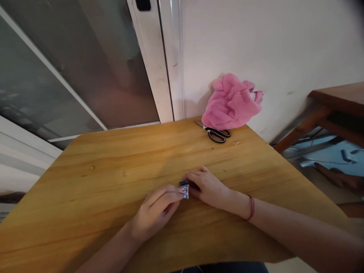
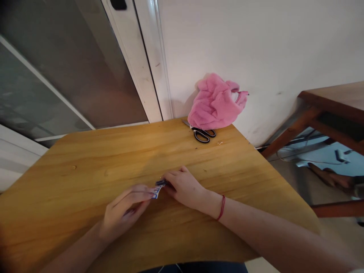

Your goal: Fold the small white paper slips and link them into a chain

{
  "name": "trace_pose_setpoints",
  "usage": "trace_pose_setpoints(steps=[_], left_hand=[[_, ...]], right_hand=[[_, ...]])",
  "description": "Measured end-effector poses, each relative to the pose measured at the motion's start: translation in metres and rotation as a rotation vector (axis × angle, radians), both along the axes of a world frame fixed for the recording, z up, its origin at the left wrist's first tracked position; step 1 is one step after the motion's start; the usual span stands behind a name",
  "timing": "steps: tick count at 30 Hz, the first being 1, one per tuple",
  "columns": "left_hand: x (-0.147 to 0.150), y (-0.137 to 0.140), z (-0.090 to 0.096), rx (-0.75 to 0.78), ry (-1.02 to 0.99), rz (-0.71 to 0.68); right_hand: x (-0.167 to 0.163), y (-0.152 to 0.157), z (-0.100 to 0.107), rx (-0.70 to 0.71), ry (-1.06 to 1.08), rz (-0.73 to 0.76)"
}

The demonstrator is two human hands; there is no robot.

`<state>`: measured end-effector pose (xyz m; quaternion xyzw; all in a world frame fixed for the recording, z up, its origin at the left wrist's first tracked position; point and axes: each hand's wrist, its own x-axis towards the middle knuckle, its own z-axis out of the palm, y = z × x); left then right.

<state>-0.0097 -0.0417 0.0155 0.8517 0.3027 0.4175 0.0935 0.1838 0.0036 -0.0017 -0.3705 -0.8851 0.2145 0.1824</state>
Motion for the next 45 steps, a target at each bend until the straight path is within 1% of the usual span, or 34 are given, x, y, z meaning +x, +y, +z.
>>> trace_pose_setpoints(steps=[3,7,14,19,25,29,34,40,45], left_hand=[[0.0,0.001,-0.001,-0.011,0.002,0.022],[-0.001,0.003,-0.006,-0.07,0.039,-0.023],[-0.001,0.002,-0.006,-0.059,0.082,-0.08],[0.0,0.001,-0.006,-0.048,0.078,-0.062],[-0.001,0.001,-0.007,-0.039,0.085,-0.083],[0.001,0.003,-0.009,-0.04,0.076,-0.061],[0.002,0.006,-0.012,-0.119,0.078,-0.013],[0.004,0.007,-0.013,-0.063,0.065,0.102],[0.003,0.006,-0.013,-0.13,0.062,0.076]], right_hand=[[-0.001,0.0,0.001,-0.009,0.002,-0.003],[-0.001,0.0,0.0,-0.019,0.019,-0.004],[0.001,0.0,-0.001,-0.006,0.034,0.017],[0.001,0.001,-0.001,-0.013,0.047,0.016],[0.001,0.002,-0.002,-0.004,0.052,0.013],[0.001,0.002,-0.002,-0.006,0.046,0.007],[0.0,0.001,-0.002,-0.004,0.033,0.003],[-0.001,0.001,-0.003,0.008,0.036,-0.002],[-0.001,0.002,-0.001,0.0,0.011,0.008]])
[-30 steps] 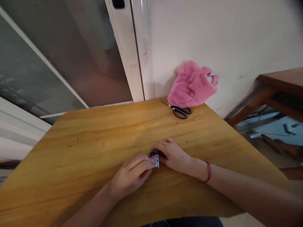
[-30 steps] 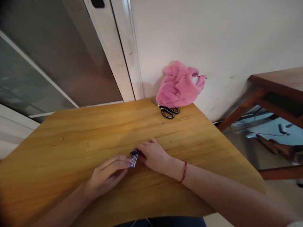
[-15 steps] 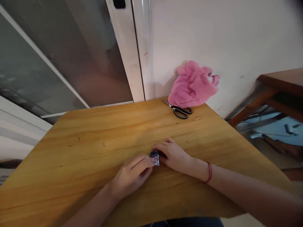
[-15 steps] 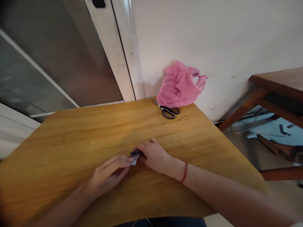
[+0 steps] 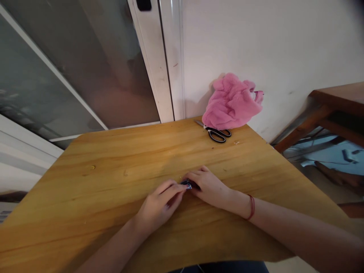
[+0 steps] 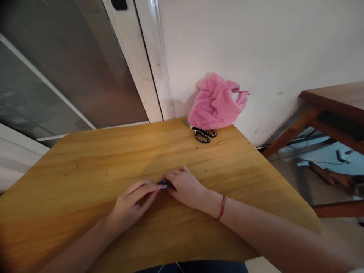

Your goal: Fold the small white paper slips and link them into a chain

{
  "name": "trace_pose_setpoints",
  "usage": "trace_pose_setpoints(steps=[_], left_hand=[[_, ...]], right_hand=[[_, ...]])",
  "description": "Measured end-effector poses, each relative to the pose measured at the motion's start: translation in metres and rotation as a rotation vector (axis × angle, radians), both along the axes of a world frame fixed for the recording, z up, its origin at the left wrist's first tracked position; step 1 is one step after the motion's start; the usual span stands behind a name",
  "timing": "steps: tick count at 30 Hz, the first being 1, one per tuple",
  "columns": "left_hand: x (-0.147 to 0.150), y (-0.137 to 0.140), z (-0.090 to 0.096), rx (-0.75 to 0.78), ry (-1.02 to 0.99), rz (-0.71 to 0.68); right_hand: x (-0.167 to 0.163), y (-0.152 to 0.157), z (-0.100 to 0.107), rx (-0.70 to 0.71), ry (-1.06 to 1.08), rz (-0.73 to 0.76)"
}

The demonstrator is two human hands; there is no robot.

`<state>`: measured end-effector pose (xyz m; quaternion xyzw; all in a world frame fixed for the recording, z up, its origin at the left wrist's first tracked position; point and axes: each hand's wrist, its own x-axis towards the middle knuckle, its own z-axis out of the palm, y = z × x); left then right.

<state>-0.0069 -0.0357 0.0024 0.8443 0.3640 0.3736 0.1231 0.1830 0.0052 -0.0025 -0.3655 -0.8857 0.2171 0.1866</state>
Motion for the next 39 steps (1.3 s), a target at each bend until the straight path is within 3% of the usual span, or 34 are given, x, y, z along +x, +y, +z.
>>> trace_pose_setpoints(steps=[10,21,28,39], left_hand=[[-0.001,0.006,-0.004,0.006,-0.039,0.081],[-0.006,0.007,-0.006,0.084,0.083,0.069],[-0.004,0.008,0.003,0.007,0.09,0.133],[-0.005,0.01,-0.003,-0.038,0.097,0.173]], right_hand=[[-0.001,-0.001,-0.002,0.026,-0.028,-0.007],[-0.001,0.0,0.0,0.025,-0.027,-0.011],[-0.001,-0.001,0.0,0.023,-0.03,-0.002],[-0.001,-0.001,0.003,0.019,-0.048,-0.006]])
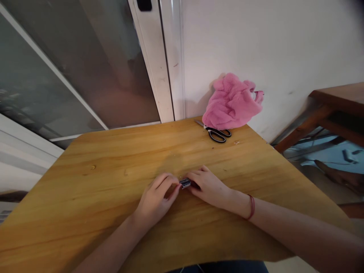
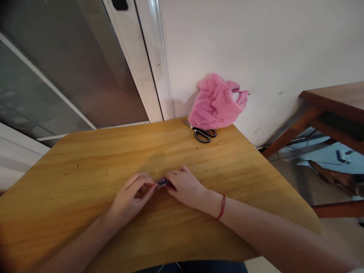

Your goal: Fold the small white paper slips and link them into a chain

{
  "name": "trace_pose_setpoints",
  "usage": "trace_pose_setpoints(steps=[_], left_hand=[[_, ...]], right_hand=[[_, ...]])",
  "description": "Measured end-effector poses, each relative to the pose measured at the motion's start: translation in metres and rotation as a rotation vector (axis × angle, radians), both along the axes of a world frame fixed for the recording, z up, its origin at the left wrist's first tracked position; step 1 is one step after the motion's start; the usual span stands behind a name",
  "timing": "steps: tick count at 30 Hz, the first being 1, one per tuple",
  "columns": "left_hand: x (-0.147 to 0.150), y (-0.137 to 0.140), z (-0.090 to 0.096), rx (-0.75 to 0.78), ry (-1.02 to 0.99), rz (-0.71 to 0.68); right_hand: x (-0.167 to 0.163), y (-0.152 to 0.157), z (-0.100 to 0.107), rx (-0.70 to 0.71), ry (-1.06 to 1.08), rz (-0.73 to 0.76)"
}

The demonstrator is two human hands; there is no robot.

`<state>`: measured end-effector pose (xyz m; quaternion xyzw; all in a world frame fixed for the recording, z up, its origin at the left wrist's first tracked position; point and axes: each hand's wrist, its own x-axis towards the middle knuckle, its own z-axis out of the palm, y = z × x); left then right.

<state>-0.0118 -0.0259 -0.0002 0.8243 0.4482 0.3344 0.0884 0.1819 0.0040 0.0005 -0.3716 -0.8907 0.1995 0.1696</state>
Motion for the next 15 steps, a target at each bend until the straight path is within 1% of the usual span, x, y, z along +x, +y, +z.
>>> trace_pose_setpoints(steps=[4,9,15], left_hand=[[0.0005,0.0001,0.0015,-0.009,-0.017,0.003],[-0.0004,-0.0005,0.0,0.05,-0.025,-0.031],[-0.0002,-0.0002,-0.0002,-0.001,-0.02,-0.002]], right_hand=[[0.0001,0.0001,-0.0002,-0.004,0.005,0.0],[0.0001,0.0007,-0.0004,-0.001,0.011,-0.003],[0.0004,0.0005,-0.001,0.0,0.001,-0.006]])
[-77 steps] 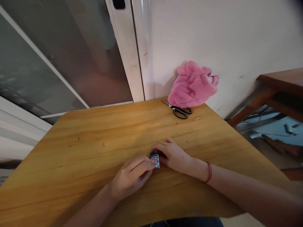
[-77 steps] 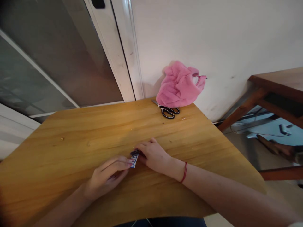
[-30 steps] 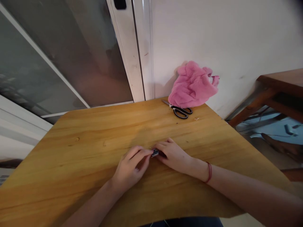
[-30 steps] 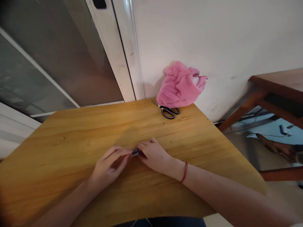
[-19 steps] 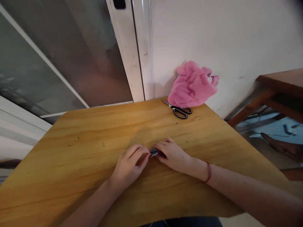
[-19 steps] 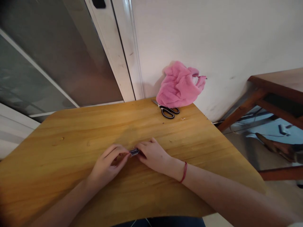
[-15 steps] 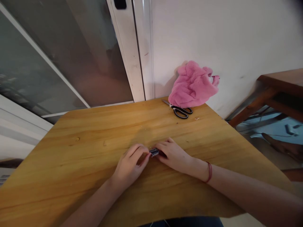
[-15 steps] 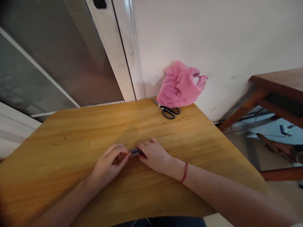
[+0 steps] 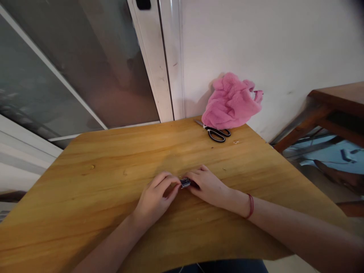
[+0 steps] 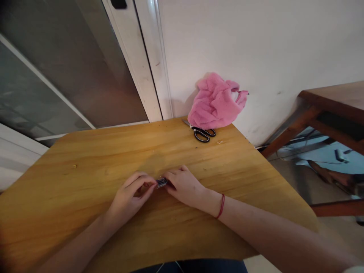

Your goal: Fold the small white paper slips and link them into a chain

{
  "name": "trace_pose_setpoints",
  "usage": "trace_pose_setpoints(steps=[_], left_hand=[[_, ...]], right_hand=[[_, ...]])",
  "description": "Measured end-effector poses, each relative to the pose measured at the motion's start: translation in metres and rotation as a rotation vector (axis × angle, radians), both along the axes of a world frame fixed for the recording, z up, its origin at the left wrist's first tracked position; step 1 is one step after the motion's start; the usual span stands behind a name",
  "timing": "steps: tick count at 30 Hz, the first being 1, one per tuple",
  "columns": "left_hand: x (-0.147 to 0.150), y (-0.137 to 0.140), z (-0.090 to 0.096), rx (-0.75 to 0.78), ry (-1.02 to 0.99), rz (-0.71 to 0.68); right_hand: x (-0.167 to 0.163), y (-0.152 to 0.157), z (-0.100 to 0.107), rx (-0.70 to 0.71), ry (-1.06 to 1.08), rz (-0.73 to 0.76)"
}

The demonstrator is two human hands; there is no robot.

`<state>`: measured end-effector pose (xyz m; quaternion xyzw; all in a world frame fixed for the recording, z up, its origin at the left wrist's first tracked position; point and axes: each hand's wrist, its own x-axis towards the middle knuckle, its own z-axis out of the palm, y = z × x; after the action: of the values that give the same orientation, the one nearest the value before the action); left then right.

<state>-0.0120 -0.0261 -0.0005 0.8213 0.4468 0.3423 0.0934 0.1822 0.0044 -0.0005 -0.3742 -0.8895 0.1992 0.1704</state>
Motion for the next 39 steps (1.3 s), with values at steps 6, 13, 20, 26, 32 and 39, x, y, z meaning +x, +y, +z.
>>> trace_pose_setpoints(steps=[6,13,20,26,32,39], left_hand=[[-0.001,-0.001,0.004,0.046,0.049,0.003],[-0.001,-0.002,0.007,0.042,0.044,0.001],[-0.001,0.001,0.002,-0.026,0.04,0.012],[-0.003,0.002,0.0,-0.062,0.013,-0.007],[-0.004,0.004,0.0,-0.111,0.049,0.028],[-0.005,0.009,-0.002,-0.163,-0.036,0.048]], right_hand=[[0.0,0.0,0.001,-0.015,0.008,0.004],[0.0,0.0,-0.001,-0.006,0.029,0.007],[0.0,0.0,-0.001,0.004,-0.005,0.004],[0.0,-0.001,-0.001,0.012,0.006,0.001],[0.0,0.0,-0.001,0.013,0.015,-0.001],[-0.001,-0.001,0.0,0.046,0.007,-0.015]])
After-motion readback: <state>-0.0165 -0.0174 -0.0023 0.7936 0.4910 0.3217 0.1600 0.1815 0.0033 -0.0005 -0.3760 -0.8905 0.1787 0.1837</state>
